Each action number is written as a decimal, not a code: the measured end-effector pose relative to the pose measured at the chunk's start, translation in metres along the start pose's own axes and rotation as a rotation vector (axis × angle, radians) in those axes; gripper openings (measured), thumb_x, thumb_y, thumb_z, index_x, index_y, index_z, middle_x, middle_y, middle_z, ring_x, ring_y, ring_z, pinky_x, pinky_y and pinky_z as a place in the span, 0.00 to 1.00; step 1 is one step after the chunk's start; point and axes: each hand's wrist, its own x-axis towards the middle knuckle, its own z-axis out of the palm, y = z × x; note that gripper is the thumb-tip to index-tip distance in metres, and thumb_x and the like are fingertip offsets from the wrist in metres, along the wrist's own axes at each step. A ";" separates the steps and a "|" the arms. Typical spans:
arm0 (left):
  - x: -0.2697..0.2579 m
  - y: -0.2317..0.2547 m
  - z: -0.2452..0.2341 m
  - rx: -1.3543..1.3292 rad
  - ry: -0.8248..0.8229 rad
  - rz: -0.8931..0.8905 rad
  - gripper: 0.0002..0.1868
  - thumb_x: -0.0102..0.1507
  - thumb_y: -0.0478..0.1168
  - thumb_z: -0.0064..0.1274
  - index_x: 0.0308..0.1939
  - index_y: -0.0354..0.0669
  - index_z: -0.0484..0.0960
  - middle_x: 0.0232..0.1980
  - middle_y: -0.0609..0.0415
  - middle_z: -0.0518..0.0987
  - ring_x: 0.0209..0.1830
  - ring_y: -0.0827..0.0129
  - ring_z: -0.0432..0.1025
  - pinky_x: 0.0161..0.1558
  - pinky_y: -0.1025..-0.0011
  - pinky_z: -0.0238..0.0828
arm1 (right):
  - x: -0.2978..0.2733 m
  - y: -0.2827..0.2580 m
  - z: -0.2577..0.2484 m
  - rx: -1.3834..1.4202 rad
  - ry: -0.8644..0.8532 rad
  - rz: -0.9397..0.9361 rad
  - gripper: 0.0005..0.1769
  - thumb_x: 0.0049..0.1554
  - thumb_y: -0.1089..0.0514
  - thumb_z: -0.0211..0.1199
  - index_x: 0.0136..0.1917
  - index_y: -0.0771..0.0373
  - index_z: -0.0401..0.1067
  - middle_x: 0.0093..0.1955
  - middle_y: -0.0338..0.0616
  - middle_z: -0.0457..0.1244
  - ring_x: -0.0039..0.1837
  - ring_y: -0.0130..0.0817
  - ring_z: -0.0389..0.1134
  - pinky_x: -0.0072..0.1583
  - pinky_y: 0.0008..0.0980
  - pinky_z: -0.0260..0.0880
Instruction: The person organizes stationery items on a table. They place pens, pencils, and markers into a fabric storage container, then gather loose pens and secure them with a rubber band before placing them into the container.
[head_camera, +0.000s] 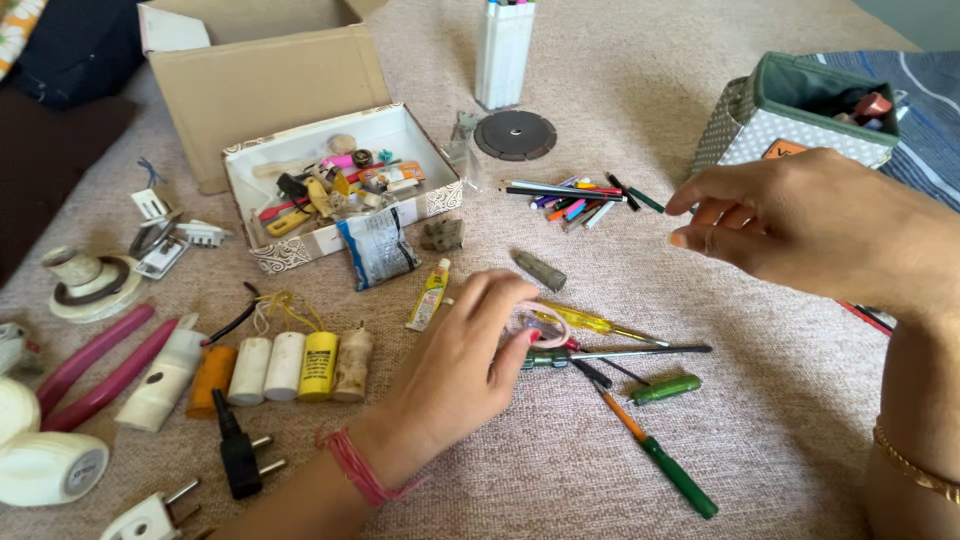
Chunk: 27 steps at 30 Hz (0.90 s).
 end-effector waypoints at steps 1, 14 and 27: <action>0.000 0.000 0.003 0.032 -0.016 0.026 0.17 0.66 0.36 0.53 0.58 0.37 0.71 0.56 0.41 0.74 0.56 0.50 0.73 0.58 0.59 0.71 | 0.001 0.000 -0.001 0.003 -0.003 0.003 0.21 0.59 0.45 0.63 0.61 0.55 0.77 0.46 0.43 0.74 0.48 0.34 0.78 0.51 0.33 0.78; -0.010 0.010 0.009 -0.063 -0.091 0.033 0.16 0.65 0.37 0.56 0.55 0.39 0.73 0.54 0.45 0.76 0.53 0.51 0.73 0.55 0.57 0.70 | 0.076 0.012 0.078 0.102 0.199 -0.260 0.28 0.55 0.58 0.61 0.70 0.55 0.68 0.69 0.51 0.62 0.70 0.50 0.64 0.73 0.42 0.61; -0.008 0.004 0.013 -0.123 -0.041 0.043 0.14 0.67 0.36 0.54 0.56 0.40 0.73 0.54 0.46 0.76 0.54 0.53 0.73 0.55 0.58 0.70 | 0.165 0.001 0.131 -0.008 -0.017 -0.363 0.47 0.51 0.60 0.61 0.81 0.54 0.48 0.79 0.50 0.49 0.82 0.41 0.43 0.79 0.44 0.38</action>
